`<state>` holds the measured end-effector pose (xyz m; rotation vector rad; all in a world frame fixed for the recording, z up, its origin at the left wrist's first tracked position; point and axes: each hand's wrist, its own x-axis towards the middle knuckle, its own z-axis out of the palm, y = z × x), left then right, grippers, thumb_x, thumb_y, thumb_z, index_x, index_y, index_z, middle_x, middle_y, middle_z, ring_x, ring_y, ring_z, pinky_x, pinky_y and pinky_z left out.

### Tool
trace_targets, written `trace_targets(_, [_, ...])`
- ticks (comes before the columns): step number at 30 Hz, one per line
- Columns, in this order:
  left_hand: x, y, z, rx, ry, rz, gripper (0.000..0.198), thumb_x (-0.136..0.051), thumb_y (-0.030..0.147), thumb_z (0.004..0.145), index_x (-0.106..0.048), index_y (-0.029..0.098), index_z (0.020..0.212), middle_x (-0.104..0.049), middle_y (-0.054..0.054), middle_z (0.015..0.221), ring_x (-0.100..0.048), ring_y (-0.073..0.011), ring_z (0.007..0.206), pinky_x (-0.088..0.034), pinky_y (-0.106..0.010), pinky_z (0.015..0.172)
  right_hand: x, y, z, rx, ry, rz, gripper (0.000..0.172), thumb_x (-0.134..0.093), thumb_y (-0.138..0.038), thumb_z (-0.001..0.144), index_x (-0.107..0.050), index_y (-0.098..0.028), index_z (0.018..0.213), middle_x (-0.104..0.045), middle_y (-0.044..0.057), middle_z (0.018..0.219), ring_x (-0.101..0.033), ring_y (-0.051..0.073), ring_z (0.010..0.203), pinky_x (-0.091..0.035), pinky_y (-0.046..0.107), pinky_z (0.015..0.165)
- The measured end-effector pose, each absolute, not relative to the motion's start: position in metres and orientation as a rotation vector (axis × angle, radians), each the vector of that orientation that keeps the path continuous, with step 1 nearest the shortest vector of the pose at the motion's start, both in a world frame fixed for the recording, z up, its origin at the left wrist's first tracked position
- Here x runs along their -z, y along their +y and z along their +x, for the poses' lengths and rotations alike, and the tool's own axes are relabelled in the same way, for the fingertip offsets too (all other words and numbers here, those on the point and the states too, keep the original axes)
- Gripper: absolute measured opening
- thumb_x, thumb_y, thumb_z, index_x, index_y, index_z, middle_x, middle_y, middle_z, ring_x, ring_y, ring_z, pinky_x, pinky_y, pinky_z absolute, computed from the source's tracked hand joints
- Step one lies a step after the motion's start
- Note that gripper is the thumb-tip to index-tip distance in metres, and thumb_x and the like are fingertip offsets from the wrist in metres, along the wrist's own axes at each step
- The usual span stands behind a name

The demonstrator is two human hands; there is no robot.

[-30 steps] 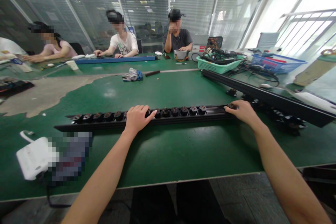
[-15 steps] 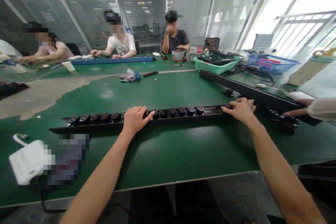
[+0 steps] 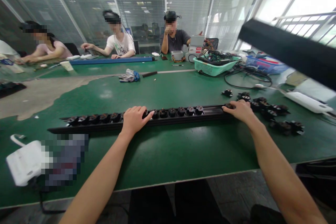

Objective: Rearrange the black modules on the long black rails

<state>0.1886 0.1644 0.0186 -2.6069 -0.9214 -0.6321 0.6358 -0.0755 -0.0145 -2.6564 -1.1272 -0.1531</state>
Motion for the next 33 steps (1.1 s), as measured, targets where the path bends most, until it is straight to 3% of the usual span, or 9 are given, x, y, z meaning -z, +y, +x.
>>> trace_targets(6, [-0.019, 0.164, 0.187, 0.642, -0.913, -2.612, 0.054, -0.034, 0.062, 0.1, -0.066, 0.021, 0.088, -0.072, -0.01, 0.086, -0.065, -0.0274, 0.086, -0.042, -0.038, 0.073, 0.006, -0.072, 0.635, 0.127, -1.203, -2.628, 0.051, -0.058, -0.07, 0.076, -0.073, -0.023, 0.088, -0.06, 0.013, 0.097, -0.054, 0.033, 0.1, -0.045, 0.046, 0.087])
trace_targets(12, [-0.019, 0.164, 0.187, 0.652, -0.92, -2.628, 0.053, -0.035, 0.062, 0.1, -0.067, 0.021, 0.088, -0.072, -0.01, 0.087, -0.065, -0.0276, 0.086, -0.042, -0.038, 0.074, 0.013, -0.077, 0.616, 0.272, -1.041, -2.637, 0.056, -0.049, -0.069, 0.081, -0.072, -0.023, 0.101, -0.059, 0.016, 0.112, -0.052, 0.036, 0.107, -0.045, 0.049, 0.086])
trace_targets(23, [-0.019, 0.164, 0.19, 0.643, -0.942, -2.638, 0.054, -0.035, 0.062, 0.1, -0.068, 0.02, 0.091, -0.073, -0.011, 0.091, -0.065, -0.0289, 0.089, -0.042, -0.039, 0.075, 0.021, -0.082, 0.632, 0.28, -1.07, -2.571, 0.052, -0.05, -0.069, 0.079, -0.07, -0.023, 0.09, -0.06, 0.014, 0.107, -0.049, 0.036, 0.107, -0.043, 0.047, 0.085])
trace_targets(33, [-0.019, 0.164, 0.19, 0.63, -0.938, -2.625, 0.054, -0.035, 0.062, 0.1, -0.068, 0.02, 0.092, -0.073, -0.011, 0.091, -0.064, -0.0286, 0.088, -0.042, -0.039, 0.075, 0.022, -0.086, 0.639, 0.254, -1.081, -2.542, 0.053, -0.05, -0.071, 0.079, -0.07, -0.023, 0.092, -0.059, 0.014, 0.106, -0.048, 0.035, 0.105, -0.043, 0.047, 0.084])
